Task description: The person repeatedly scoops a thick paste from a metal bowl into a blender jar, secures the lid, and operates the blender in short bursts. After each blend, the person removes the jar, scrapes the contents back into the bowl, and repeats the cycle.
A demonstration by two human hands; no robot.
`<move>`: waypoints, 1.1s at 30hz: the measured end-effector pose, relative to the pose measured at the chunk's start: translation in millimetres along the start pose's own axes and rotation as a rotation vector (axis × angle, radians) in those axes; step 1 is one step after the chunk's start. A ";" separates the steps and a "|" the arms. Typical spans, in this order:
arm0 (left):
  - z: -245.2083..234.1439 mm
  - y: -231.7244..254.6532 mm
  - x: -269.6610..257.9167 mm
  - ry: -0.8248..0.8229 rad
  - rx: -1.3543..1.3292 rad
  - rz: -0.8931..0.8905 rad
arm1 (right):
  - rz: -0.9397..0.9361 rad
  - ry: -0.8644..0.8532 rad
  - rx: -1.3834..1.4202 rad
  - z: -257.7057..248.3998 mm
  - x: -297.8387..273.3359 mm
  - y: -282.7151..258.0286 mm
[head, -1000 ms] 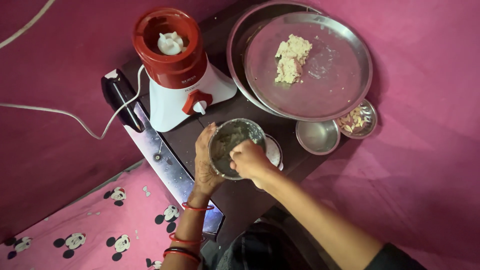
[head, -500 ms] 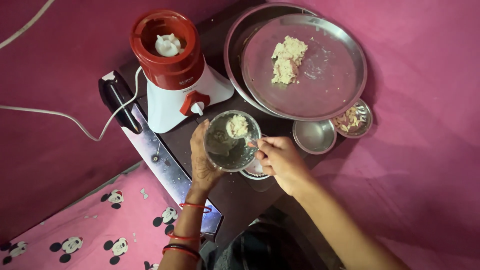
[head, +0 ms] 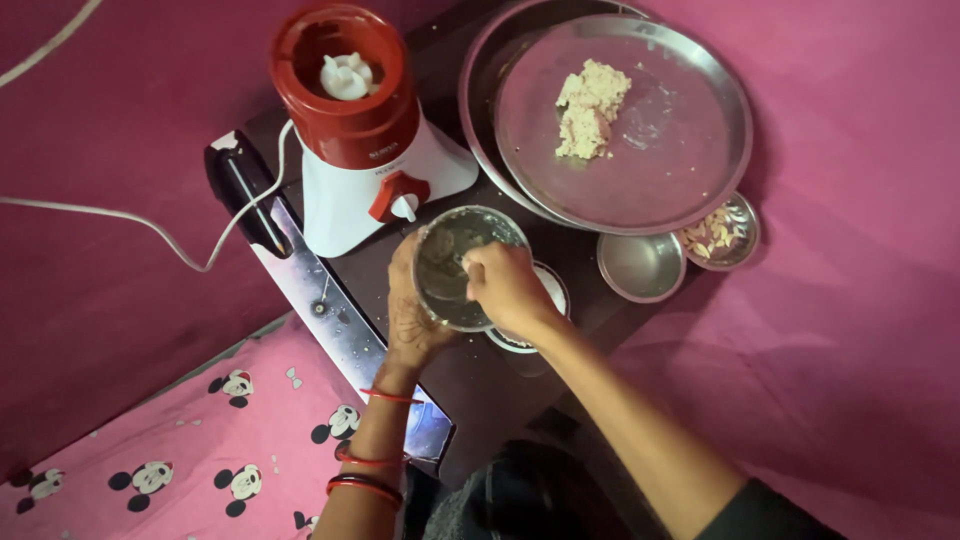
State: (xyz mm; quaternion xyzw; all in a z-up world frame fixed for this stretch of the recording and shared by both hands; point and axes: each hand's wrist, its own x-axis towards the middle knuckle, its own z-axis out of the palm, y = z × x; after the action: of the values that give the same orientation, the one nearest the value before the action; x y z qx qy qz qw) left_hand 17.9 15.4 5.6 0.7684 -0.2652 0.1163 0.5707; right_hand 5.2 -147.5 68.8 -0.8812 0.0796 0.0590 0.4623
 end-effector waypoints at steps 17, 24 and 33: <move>3.1 -2.4 -5.9 0.014 -0.105 0.044 | -0.329 -0.134 -0.934 -44.7 -45.8 -20.4; -0.2 3.9 -3.4 -0.011 -0.028 0.028 | -0.211 -0.112 -0.739 -16.2 -40.1 -12.1; 5.9 0.0 2.1 0.053 0.047 0.021 | 0.181 0.040 0.120 -4.6 -31.1 -18.4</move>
State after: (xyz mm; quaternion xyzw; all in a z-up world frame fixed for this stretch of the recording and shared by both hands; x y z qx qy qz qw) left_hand 18.9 9.4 4.8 0.7755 -0.2552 0.1487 0.5580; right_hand -21.6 -138.3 91.7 -0.8421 0.1715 0.0778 0.5054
